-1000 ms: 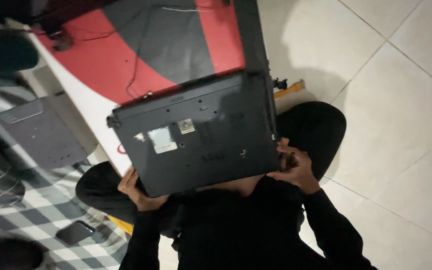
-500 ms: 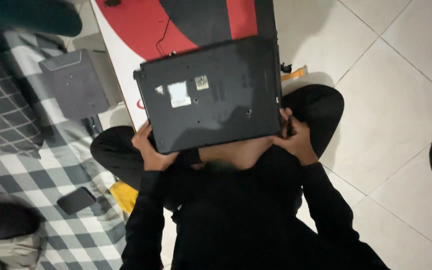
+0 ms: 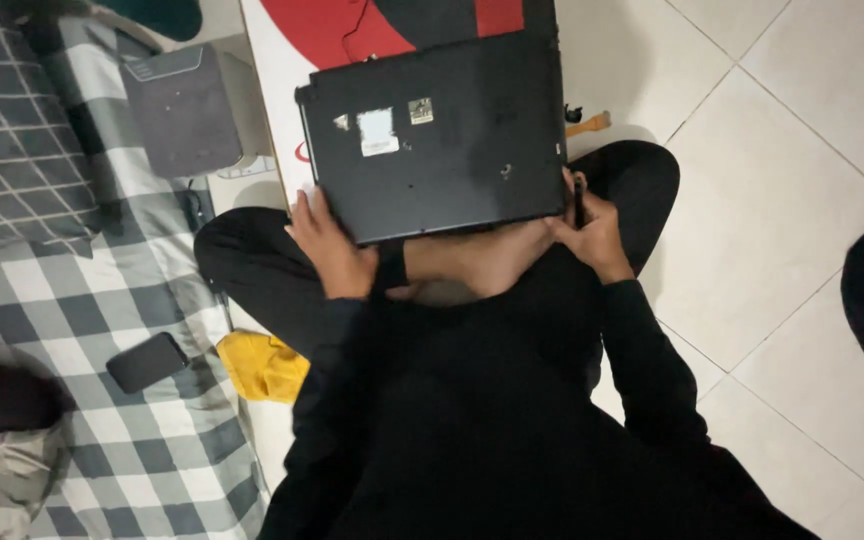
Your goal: The person sits on the floor and uses a screwdriver to remove screws from the bottom of a laptop. They then pry off the bottom cover, exposing the internal components, and remove a metal bracket from the chassis.
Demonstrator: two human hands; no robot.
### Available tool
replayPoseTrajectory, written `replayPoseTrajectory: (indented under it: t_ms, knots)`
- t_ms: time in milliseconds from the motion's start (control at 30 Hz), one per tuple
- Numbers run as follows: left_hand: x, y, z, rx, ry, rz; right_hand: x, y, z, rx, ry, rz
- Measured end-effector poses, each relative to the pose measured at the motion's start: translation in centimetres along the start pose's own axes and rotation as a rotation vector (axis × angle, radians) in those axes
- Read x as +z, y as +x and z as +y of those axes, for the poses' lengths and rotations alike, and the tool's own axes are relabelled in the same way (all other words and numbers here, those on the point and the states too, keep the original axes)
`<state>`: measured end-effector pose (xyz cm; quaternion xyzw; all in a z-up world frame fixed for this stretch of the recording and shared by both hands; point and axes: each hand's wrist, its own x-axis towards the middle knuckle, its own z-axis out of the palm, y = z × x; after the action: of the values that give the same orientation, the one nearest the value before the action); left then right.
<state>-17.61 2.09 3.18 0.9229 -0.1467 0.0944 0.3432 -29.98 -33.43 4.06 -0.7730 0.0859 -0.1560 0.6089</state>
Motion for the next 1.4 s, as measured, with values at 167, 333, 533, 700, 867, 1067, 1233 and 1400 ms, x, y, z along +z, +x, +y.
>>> replayPoseTrajectory:
  t_ms: [167,333,533,700,867,1067,1233,1400]
  knots:
    - [4.1,-1.2,7.4,0.292,0.013,-0.233,-0.5,-1.6,3.9,0.020,-0.085,-0.019]
    - [11.9,-0.3,12.1,0.574,0.197,-0.522,-0.3,-2.5,6.8,-0.023,-0.131,0.039]
    - [17.4,5.2,14.8,0.853,0.268,-0.621,0.9,-1.8,-1.0,0.008,-0.077,0.127]
    - [18.0,8.3,16.9,1.064,0.492,-0.680,0.6,-2.7,2.7,-0.033,-0.073,0.182]
    - [17.8,8.9,18.5,1.253,0.523,-0.726,0.7,-2.4,-3.0,-0.045,-0.099,0.242]
    - [22.1,8.6,16.3,1.213,0.254,-0.869,0.0,-3.1,4.2,-0.050,-0.078,0.262]
    - [22.0,8.4,16.0,1.175,0.024,-0.971,-0.1,-3.8,7.4,-0.043,-0.101,0.236]
    - [19.8,8.8,16.6,1.090,-0.233,-1.053,0.0,-2.4,3.4,-0.031,-0.088,0.208]
